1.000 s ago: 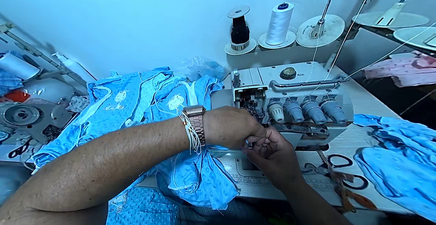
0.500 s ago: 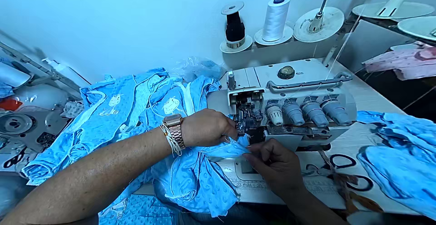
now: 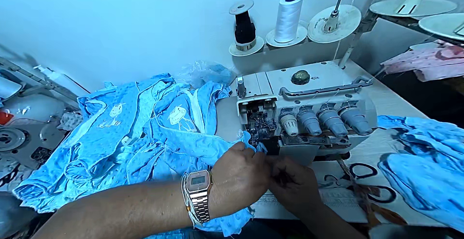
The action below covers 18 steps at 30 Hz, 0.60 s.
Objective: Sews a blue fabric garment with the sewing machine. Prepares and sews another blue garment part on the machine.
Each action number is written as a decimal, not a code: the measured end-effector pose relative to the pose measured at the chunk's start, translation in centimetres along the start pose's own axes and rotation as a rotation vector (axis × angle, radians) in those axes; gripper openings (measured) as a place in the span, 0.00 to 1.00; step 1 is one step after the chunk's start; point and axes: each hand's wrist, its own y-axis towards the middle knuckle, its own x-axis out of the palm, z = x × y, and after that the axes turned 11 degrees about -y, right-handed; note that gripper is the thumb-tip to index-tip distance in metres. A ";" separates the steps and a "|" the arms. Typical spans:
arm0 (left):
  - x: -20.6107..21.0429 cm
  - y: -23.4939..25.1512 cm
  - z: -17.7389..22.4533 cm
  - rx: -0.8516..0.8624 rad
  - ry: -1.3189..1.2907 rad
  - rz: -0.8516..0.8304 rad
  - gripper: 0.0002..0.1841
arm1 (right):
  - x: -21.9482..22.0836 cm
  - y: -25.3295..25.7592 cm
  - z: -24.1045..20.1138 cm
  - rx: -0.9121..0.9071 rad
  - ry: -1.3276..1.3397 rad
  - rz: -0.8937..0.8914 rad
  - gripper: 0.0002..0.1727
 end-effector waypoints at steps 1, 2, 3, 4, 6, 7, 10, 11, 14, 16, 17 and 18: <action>0.1 0.0 0.0 -0.004 0.004 0.011 0.10 | 0.0 0.1 0.1 -0.011 -0.009 -0.008 0.07; 0.1 0.0 -0.1 -0.006 -0.012 0.019 0.09 | -0.1 0.3 0.2 -0.021 -0.026 -0.016 0.08; -0.1 0.0 -0.4 -0.008 -0.040 0.017 0.08 | -0.1 0.5 0.3 -0.029 -0.039 -0.024 0.08; -0.4 0.0 -0.9 -0.011 -0.073 0.001 0.07 | -0.2 0.7 0.3 -0.031 -0.053 -0.028 0.10; -1.6 0.1 -2.4 -0.033 -0.138 -0.098 0.04 | -0.1 1.3 0.3 -0.014 -0.070 -0.029 0.11; -2.3 0.2 -3.4 -0.058 -0.160 -0.174 0.06 | -0.1 1.5 0.2 0.009 -0.048 -0.030 0.11; -3.1 0.5 -7.3 -0.074 -0.249 -0.301 0.09 | 0.1 2.0 0.1 0.130 0.098 -0.034 0.11; -2.9 0.5 -8.3 -0.049 -0.317 -0.288 0.08 | 0.1 2.0 0.1 0.157 0.138 -0.033 0.11; -1.8 0.3 -9.2 -0.010 -0.624 -0.167 0.09 | 0.2 1.9 0.2 0.180 0.183 -0.031 0.12; -1.6 0.4 -8.6 -0.066 -0.768 -0.138 0.11 | 0.1 2.0 0.4 0.177 0.184 -0.036 0.12; -1.8 0.6 -8.2 -0.103 -0.781 -0.142 0.12 | 0.1 2.1 0.5 0.175 0.184 -0.041 0.12; -1.9 0.8 -8.0 -0.135 -0.781 -0.153 0.13 | 0.1 2.1 0.5 0.173 0.186 -0.044 0.11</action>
